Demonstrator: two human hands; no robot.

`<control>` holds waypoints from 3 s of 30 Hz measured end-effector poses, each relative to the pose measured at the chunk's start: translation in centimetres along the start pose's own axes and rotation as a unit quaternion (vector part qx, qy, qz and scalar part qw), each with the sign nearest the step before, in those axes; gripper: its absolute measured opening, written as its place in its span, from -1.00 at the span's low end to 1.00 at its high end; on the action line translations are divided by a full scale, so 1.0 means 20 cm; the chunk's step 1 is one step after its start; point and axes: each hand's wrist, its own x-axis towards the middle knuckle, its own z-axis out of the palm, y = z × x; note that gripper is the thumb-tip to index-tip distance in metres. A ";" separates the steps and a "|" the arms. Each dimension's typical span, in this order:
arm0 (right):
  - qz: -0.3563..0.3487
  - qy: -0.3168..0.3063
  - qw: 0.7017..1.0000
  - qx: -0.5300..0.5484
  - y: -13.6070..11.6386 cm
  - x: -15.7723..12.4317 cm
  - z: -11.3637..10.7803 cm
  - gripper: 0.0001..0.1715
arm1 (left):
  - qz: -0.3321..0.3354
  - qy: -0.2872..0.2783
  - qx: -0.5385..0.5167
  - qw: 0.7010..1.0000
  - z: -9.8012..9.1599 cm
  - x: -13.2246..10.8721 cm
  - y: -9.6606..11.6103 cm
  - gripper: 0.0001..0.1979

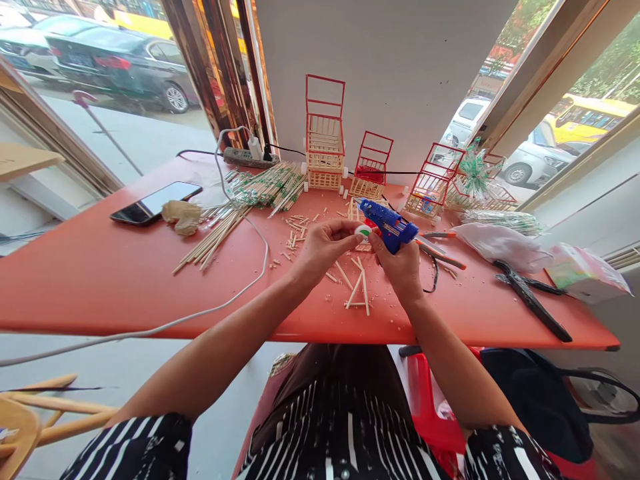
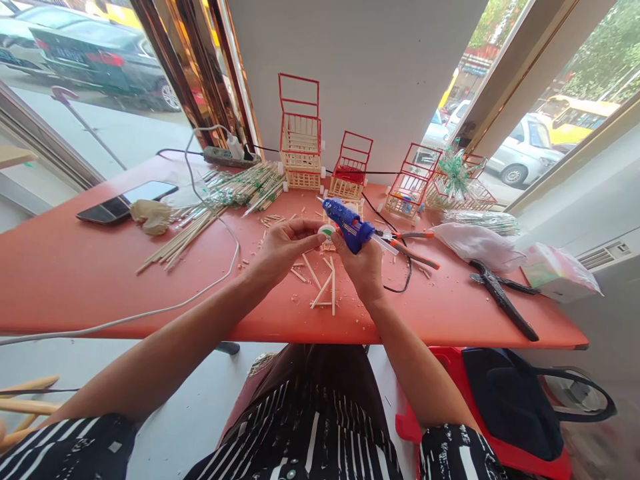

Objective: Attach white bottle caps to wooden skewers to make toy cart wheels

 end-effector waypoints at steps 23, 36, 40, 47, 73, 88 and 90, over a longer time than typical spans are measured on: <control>-0.018 -0.004 0.998 -0.065 -0.01 -0.02 0.00 -0.37 | -0.016 0.021 -0.007 1.000 0.01 0.00 -0.02 -0.51; -0.026 -0.001 0.996 -0.086 0.01 -0.03 0.02 -0.39 | 0.002 0.035 0.021 0.999 0.04 -0.03 0.00 -0.64; -0.020 -0.001 0.998 -0.062 0.01 -0.02 0.01 -0.41 | -0.001 0.008 -0.004 1.000 0.03 -0.02 -0.01 -0.57; -0.013 -0.004 0.999 -0.051 0.01 -0.01 0.02 -0.45 | -0.026 -0.006 -0.052 0.998 0.02 -0.02 -0.03 -0.51; -0.016 -0.003 0.999 -0.052 0.02 -0.01 0.02 -0.43 | -0.021 -0.012 -0.071 0.997 0.04 -0.02 -0.03 -0.49; -0.016 -0.005 0.999 -0.045 0.02 -0.03 0.04 -0.40 | -0.026 0.003 -0.042 0.999 0.03 -0.03 -0.02 -0.54; -0.017 -0.002 0.999 -0.043 0.02 -0.03 0.04 -0.40 | -0.019 0.003 -0.036 0.999 0.03 -0.04 -0.02 -0.55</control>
